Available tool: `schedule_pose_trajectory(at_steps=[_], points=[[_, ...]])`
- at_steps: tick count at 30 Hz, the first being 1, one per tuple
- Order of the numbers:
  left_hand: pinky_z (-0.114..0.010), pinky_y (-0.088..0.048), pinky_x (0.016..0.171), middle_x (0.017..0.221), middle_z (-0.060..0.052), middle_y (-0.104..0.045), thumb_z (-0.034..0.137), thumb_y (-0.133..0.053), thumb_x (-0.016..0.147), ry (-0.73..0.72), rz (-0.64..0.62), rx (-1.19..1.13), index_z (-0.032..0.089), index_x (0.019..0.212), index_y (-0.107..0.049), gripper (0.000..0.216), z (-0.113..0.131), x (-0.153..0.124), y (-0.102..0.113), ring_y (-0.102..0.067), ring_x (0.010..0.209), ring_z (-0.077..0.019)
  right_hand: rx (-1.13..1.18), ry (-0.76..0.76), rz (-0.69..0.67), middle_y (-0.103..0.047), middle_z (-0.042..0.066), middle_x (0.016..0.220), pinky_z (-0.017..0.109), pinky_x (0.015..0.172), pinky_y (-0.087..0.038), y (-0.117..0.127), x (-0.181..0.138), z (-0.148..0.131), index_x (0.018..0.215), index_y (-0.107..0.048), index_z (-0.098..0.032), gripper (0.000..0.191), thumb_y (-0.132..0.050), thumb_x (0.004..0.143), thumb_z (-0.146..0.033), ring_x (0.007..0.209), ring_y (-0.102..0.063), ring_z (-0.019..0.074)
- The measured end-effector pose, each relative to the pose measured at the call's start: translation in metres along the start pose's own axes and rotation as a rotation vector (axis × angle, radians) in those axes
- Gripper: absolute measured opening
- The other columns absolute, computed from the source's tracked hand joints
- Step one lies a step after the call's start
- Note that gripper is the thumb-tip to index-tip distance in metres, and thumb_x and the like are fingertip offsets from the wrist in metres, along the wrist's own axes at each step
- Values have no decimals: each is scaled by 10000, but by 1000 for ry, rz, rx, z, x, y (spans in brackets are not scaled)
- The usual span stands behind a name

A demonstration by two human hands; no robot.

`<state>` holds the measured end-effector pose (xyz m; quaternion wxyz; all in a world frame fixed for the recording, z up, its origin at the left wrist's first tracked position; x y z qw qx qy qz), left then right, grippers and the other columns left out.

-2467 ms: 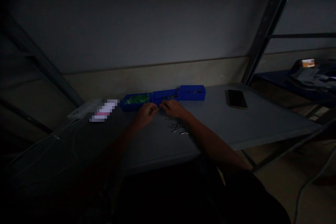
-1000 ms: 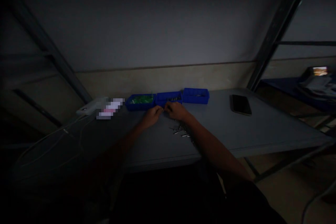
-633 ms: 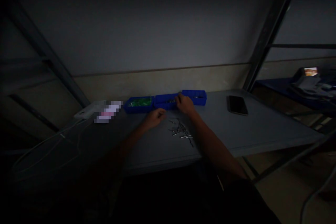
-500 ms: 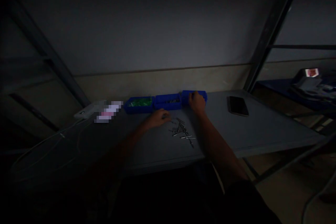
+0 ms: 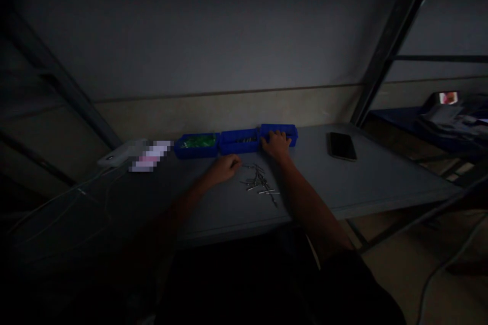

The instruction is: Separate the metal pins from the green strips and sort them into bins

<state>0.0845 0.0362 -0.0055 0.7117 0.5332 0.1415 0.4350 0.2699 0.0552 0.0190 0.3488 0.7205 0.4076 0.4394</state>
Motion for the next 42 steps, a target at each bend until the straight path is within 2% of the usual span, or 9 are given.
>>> schedule_pose_trajectory(at_steps=[5,10,15,21,24,27,29,32,42], points=[[-275,-427,732,832,-56,-645,213,-438,836,59,58,-49,167,814,-588,159,-2,0,5,-578,795,-175,37,-30,-34,-599,138,1114,517,898,-318,-1,0,0,1020,-623,-179,402,-402,860,-475,1110,-464,296],[-267,-403,669,724,-32,-607,240,-358,877,102,68,-57,185,747,-535,226,-8,1,4,-560,706,-161,25,-29,-26,-614,131,1090,516,887,-328,-1,0,-1,1002,-626,-183,407,-434,841,-503,1096,-478,297],[-255,-378,625,653,-13,-564,254,-334,886,120,69,-86,193,675,-473,260,-17,3,0,-538,642,-144,81,16,-23,-634,134,1028,369,857,-387,-2,3,1,985,-632,-150,384,-415,867,-445,1008,-537,244],[-249,-371,607,609,8,-527,268,-307,891,155,133,-169,193,651,-453,290,-23,6,6,-511,604,-133,120,103,212,-606,132,1033,307,844,-389,31,-7,-17,992,-611,-146,312,-415,874,-357,1015,-517,230],[-240,-370,597,586,14,-505,273,-293,896,210,204,-249,193,616,-429,321,-26,4,15,-496,593,-127,191,296,73,-639,90,946,268,769,-399,29,-17,-48,988,-609,-159,295,-420,873,-354,867,-568,186],[-237,-357,579,552,23,-463,286,-278,898,249,235,-302,197,588,-400,345,-29,2,21,-470,575,-127,219,513,-151,-661,53,872,237,686,-388,10,-34,-79,955,-625,-173,241,-472,847,-326,749,-577,149],[-234,-350,581,546,28,-448,273,-290,892,235,234,-307,196,582,-394,336,-27,1,22,-458,575,-125,210,599,-232,-663,45,831,226,664,-377,-1,-43,-91,919,-634,-166,204,-497,830,-287,721,-573,138],[-233,-345,584,548,30,-446,254,-314,881,204,228,-304,193,578,-399,320,-24,1,23,-453,584,-123,201,636,-250,-661,43,796,221,651,-368,-9,-48,-97,880,-640,-156,176,-499,822,-245,709,-570,135],[-235,-318,559,541,34,-419,301,-298,889,237,268,-346,194,571,-394,349,-27,0,22,-441,562,-121,190,588,-206,-676,57,837,219,664,-365,-5,-43,-90,898,-639,-162,218,-457,864,-276,744,-586,142]])
Point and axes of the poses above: each hand's wrist, its own x-axis towards the middle knuckle, its own y-axis out of the back of the hand, z = x × y, the point moved 7 cm from there along x, towards the middle knuckle
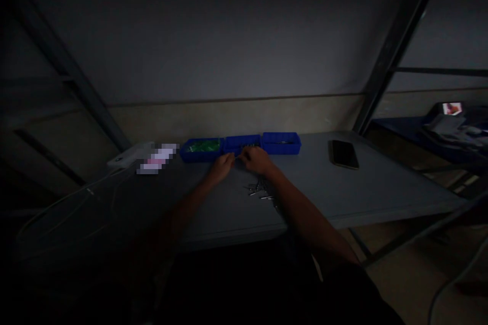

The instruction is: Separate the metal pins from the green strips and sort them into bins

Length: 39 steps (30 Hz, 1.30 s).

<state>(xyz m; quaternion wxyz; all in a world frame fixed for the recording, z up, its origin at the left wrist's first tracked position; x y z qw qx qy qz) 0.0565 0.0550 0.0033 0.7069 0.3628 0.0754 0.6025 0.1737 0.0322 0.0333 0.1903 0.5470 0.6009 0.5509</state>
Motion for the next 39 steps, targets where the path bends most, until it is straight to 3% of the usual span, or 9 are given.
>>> schedule_pose_trajectory(at_steps=[6,12,15,20,24,28,35,39], points=[[-212,-354,599,625,38,-476,299,-386,868,-119,24,-44,187,715,-461,204,5,-1,1,-479,617,-112,-44,-32,18,-676,71,788,220,633,-348,0,0,1,831,-650,-147,338,-379,911,-333,675,-571,132],[-228,-345,588,577,30,-468,291,-315,895,-53,51,47,182,633,-446,312,0,1,2,-472,580,-113,62,10,46,-665,41,765,207,580,-324,-1,0,0,853,-636,-147,258,-440,878,-314,622,-548,111],[-223,-356,572,592,22,-507,325,-295,901,-45,-10,58,171,679,-507,344,1,0,-3,-490,587,-115,63,-8,72,-661,45,741,213,572,-321,4,1,6,833,-639,-143,260,-442,872,-308,608,-547,117],[-216,-382,595,699,15,-589,349,-543,783,-264,-313,198,175,872,-599,204,21,-17,-28,-533,652,-123,1,-262,249,-675,70,771,237,602,-353,28,-3,51,834,-649,-149,322,-420,876,-372,677,-587,162],[-219,-399,639,764,-1,-598,255,-555,771,-360,-361,278,178,881,-614,147,27,-23,-33,-545,704,-126,-48,-541,427,-685,92,853,249,661,-400,46,-19,96,918,-648,-153,318,-433,860,-381,783,-612,187],[-221,-410,674,766,-11,-590,183,-525,776,-363,-381,312,165,786,-604,82,24,-19,-35,-544,726,-127,-86,-737,513,-680,122,909,284,713,-428,54,-35,118,963,-642,-154,303,-460,842,-363,833,-616,213],[-235,-414,705,780,-17,-584,179,-510,792,-305,-410,355,167,743,-574,81,22,-20,-35,-538,757,-143,-94,-816,432,-671,142,940,327,721,-437,48,-38,120,994,-645,-177,293,-496,822,-363,872,-622,254],[-247,-401,703,784,-12,-569,202,-470,819,-267,-422,326,174,751,-543,103,19,-19,-34,-524,757,-149,-79,-716,419,-680,120,890,303,699,-426,46,-30,110,972,-650,-176,325,-476,833,-412,835,-622,232]])
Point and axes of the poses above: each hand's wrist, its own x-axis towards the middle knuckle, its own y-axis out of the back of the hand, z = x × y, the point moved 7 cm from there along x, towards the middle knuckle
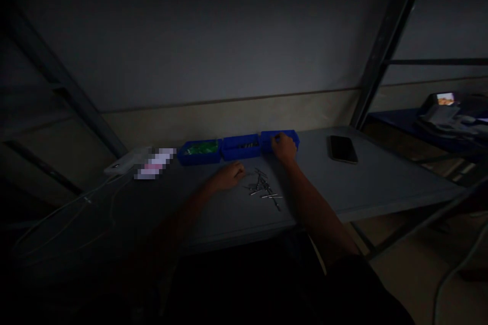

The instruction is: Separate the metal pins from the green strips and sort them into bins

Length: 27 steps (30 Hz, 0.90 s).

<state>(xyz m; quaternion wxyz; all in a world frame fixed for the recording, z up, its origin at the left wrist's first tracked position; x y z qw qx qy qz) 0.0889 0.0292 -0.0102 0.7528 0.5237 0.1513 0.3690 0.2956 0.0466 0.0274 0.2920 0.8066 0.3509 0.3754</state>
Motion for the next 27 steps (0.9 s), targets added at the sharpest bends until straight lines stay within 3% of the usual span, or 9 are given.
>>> schedule_pose_trajectory(at_steps=[5,8,11,17,23,27], points=[[-244,-377,647,711,15,-519,264,-378,875,162,124,-211,181,810,-501,162,-17,2,11,-495,695,-141,175,343,-115,-663,48,720,229,583,-370,-7,-21,-50,925,-653,-164,360,-440,851,-446,646,-584,149],[-243,-364,644,701,21,-493,272,-374,877,228,210,-324,176,803,-489,167,-27,2,17,-483,692,-137,232,582,-256,-644,24,684,217,555,-339,-15,-45,-82,903,-659,-156,289,-476,839,-370,582,-540,120],[-236,-364,644,703,22,-483,276,-378,875,230,241,-435,172,799,-493,173,-33,2,18,-475,702,-133,244,706,-344,-641,21,699,214,561,-335,-19,-61,-97,895,-658,-152,216,-515,807,-288,587,-528,116],[-228,-359,601,647,31,-448,316,-369,881,238,256,-501,171,785,-499,217,-41,3,17,-450,649,-124,223,725,-397,-641,18,703,206,562,-325,-21,-62,-96,871,-648,-150,166,-509,782,-172,579,-516,106],[-244,-401,704,757,10,-527,292,-436,844,144,317,-446,167,800,-505,149,-31,4,24,-503,758,-138,190,688,-376,-651,31,741,213,576,-316,-19,-60,-95,844,-653,-153,230,-459,851,-276,613,-534,113],[-239,-404,695,735,15,-524,273,-430,847,128,334,-430,167,772,-494,144,-26,3,26,-508,739,-132,195,662,-377,-646,25,712,209,549,-300,-19,-60,-94,840,-656,-147,262,-459,849,-320,588,-525,109]])
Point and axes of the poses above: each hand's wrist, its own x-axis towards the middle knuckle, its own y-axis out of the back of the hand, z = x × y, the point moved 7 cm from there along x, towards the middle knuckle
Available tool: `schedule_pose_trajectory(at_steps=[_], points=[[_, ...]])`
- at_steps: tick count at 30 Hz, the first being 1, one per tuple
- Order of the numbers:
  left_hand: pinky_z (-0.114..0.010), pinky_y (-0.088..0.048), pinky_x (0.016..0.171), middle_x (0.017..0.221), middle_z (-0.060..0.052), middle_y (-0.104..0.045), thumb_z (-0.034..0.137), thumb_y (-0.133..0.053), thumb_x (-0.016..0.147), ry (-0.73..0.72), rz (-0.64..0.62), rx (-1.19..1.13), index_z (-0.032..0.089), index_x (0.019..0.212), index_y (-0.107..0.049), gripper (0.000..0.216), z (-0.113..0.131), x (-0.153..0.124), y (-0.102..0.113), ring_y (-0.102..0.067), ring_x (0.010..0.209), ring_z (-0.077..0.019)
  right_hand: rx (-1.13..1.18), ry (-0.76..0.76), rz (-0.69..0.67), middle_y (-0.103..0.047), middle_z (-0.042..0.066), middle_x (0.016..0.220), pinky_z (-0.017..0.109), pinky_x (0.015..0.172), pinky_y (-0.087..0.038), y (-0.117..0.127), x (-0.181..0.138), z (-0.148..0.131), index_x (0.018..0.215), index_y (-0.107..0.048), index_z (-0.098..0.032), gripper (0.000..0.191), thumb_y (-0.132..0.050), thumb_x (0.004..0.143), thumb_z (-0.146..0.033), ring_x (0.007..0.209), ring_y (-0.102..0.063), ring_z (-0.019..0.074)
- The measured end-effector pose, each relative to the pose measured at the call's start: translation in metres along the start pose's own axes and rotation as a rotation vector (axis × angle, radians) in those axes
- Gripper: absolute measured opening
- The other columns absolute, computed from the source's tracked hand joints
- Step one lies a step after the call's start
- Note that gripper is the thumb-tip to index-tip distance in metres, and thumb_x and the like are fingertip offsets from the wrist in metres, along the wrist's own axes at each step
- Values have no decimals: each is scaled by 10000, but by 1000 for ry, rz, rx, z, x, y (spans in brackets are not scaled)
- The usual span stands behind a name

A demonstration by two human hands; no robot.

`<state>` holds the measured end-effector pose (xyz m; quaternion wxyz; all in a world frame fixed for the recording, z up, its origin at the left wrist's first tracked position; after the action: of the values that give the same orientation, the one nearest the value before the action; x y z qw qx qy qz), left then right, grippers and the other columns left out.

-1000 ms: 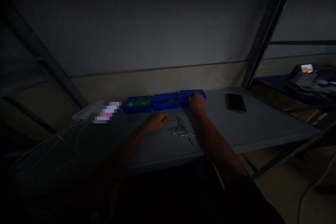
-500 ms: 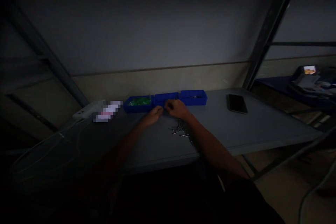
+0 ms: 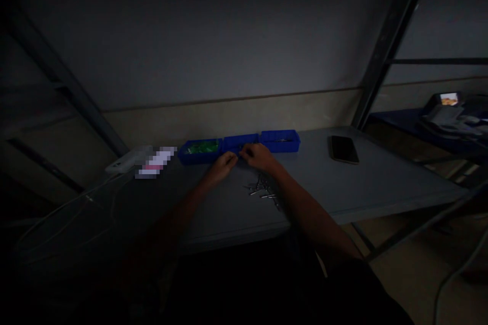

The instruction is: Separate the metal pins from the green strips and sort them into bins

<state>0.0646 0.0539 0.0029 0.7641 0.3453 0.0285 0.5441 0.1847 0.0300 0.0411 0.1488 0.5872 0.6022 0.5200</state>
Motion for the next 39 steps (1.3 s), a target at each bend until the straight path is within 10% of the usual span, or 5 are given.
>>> schedule_pose_trajectory(at_steps=[8,13,24,39], points=[[-234,-420,650,737,13,-555,315,-461,835,-13,-81,64,160,868,-543,178,4,-6,-11,-535,702,-126,14,-37,33,-626,13,673,205,551,-309,6,2,9,771,-636,-140,204,-459,791,-242,583,-506,108],[-256,-438,698,846,-9,-572,327,-639,717,-204,-323,297,191,1019,-582,337,27,-23,-35,-553,770,-147,-40,-275,241,-638,29,708,223,580,-343,30,0,48,776,-627,-146,238,-439,799,-289,623,-535,133],[-258,-438,748,884,-37,-585,352,-606,760,-291,-413,329,182,879,-622,208,47,-32,-43,-559,829,-158,-198,-733,484,-672,127,909,301,704,-433,57,-30,109,995,-617,-164,307,-431,838,-352,825,-618,223],[-242,-432,675,805,-19,-590,286,-568,782,-258,-419,374,178,832,-613,127,46,-32,-43,-555,750,-143,-134,-463,279,-690,65,832,255,693,-418,36,-7,64,991,-624,-196,293,-432,863,-376,787,-630,184]])
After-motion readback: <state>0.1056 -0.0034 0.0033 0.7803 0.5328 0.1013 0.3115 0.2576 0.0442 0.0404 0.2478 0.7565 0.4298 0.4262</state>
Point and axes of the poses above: each hand's wrist, its own x-axis towards the middle knuckle, its own y-axis out of the back of the hand, z = x × y, the point moved 7 cm from there along x, towards the middle knuckle
